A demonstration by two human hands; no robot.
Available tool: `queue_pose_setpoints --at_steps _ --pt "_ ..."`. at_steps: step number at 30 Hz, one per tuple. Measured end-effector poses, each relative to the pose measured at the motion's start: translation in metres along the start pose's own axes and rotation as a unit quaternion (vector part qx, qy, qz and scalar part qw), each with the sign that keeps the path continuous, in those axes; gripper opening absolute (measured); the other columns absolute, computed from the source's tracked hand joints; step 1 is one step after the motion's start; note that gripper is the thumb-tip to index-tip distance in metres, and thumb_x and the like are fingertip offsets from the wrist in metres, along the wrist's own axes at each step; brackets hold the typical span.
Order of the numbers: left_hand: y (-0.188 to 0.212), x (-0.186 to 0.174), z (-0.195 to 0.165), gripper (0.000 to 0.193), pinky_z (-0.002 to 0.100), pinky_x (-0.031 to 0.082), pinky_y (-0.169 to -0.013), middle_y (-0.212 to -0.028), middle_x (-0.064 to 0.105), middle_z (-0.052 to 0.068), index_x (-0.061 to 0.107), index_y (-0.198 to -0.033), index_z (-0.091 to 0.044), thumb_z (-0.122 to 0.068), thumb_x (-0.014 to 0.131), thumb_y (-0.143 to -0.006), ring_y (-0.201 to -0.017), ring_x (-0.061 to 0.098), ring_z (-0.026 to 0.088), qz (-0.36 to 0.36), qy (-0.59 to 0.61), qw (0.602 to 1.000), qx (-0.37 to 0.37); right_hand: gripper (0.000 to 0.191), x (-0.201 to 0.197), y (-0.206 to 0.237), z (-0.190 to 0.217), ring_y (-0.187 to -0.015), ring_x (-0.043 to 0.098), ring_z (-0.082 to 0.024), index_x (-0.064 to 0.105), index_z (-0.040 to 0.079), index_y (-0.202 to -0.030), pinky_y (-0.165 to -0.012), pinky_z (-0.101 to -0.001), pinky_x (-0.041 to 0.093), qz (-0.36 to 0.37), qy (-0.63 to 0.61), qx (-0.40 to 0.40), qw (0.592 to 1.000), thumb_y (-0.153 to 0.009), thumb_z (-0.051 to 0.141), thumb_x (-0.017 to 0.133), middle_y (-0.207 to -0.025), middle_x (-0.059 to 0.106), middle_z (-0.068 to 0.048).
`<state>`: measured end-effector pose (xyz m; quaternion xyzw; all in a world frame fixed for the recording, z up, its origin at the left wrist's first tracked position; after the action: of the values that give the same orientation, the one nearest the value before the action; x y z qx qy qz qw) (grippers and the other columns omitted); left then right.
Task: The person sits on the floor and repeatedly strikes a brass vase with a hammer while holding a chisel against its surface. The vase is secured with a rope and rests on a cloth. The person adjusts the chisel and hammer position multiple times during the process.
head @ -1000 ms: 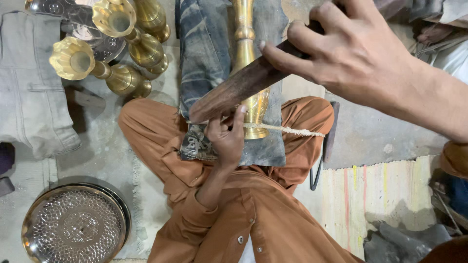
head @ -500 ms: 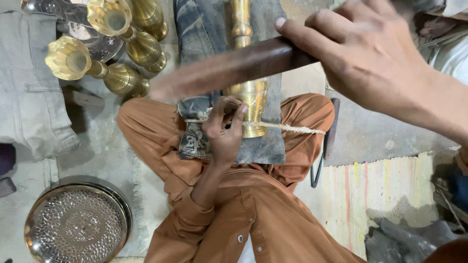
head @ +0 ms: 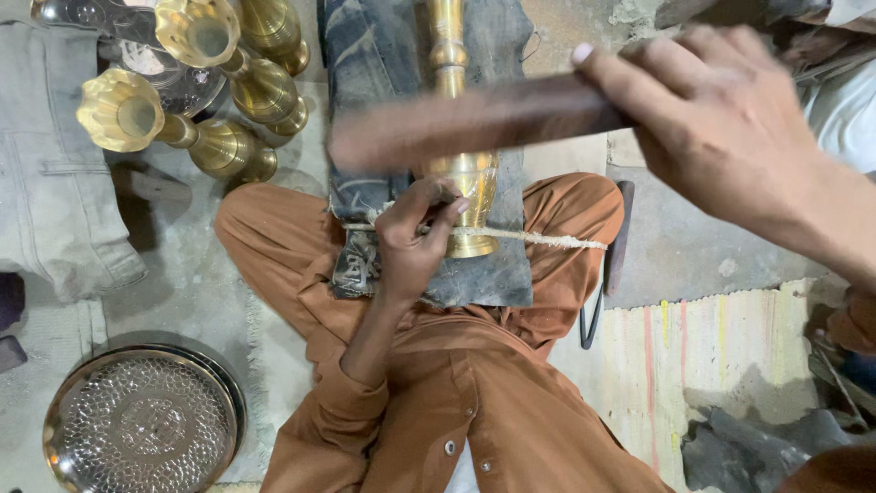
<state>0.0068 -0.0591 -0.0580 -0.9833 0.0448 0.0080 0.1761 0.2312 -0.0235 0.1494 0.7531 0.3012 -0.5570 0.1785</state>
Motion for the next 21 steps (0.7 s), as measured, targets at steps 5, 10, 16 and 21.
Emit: queue_pose_setpoints --at_steps 5,10,16,21 --pt "0.019 0.011 0.005 0.010 0.025 0.056 -0.064 -0.092 0.072 0.004 0.071 -0.107 -0.004 -0.008 0.076 -0.100 -0.074 0.066 0.009 -0.095 -0.035 0.995 0.018 0.064 -0.017 -0.016 0.007 -0.100 0.063 -0.030 0.059 0.007 -0.149 -0.090 -0.0434 0.048 0.009 -0.074 0.009 0.997 -0.087 0.005 0.072 -0.115 0.066 -0.011" --pt "0.029 0.017 0.012 0.014 0.024 0.054 -0.062 -0.088 0.072 0.003 0.070 -0.108 0.000 -0.005 0.077 -0.098 -0.072 0.065 0.007 -0.152 -0.029 0.987 0.043 0.058 -0.032 -0.028 0.017 -0.097 0.066 -0.023 0.064 0.014 -0.139 -0.092 -0.0411 0.049 -0.026 0.084 -0.110 0.990 -0.082 0.013 0.074 -0.110 0.067 -0.004" --pt "0.035 0.017 0.015 0.020 0.024 0.049 -0.060 -0.089 0.071 0.006 0.070 -0.112 0.002 0.000 0.077 -0.094 -0.068 0.062 0.009 -0.171 -0.075 0.979 0.082 0.062 -0.031 -0.020 0.020 -0.102 0.063 -0.018 0.062 0.023 -0.144 -0.095 -0.0389 0.048 -0.035 0.189 -0.144 0.971 -0.082 0.019 0.071 -0.111 0.065 0.001" --pt "0.037 0.017 0.019 0.018 0.025 0.049 -0.059 -0.086 0.070 0.007 0.069 -0.112 0.001 -0.001 0.077 -0.096 -0.065 0.060 0.011 -0.147 -0.040 0.985 0.080 0.064 -0.032 -0.014 0.018 -0.102 0.063 -0.018 0.064 0.024 -0.143 -0.093 -0.0388 0.047 -0.029 0.170 -0.128 0.977 -0.080 0.018 0.073 -0.115 0.066 0.000"
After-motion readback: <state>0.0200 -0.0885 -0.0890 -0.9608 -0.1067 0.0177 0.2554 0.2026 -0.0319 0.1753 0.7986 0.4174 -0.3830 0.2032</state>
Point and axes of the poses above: each hand's wrist, its own y-axis away from the middle knuckle, its own x-axis out of the palm, z = x × y, the point moved 3 cm from there along -y, towards the middle knuckle
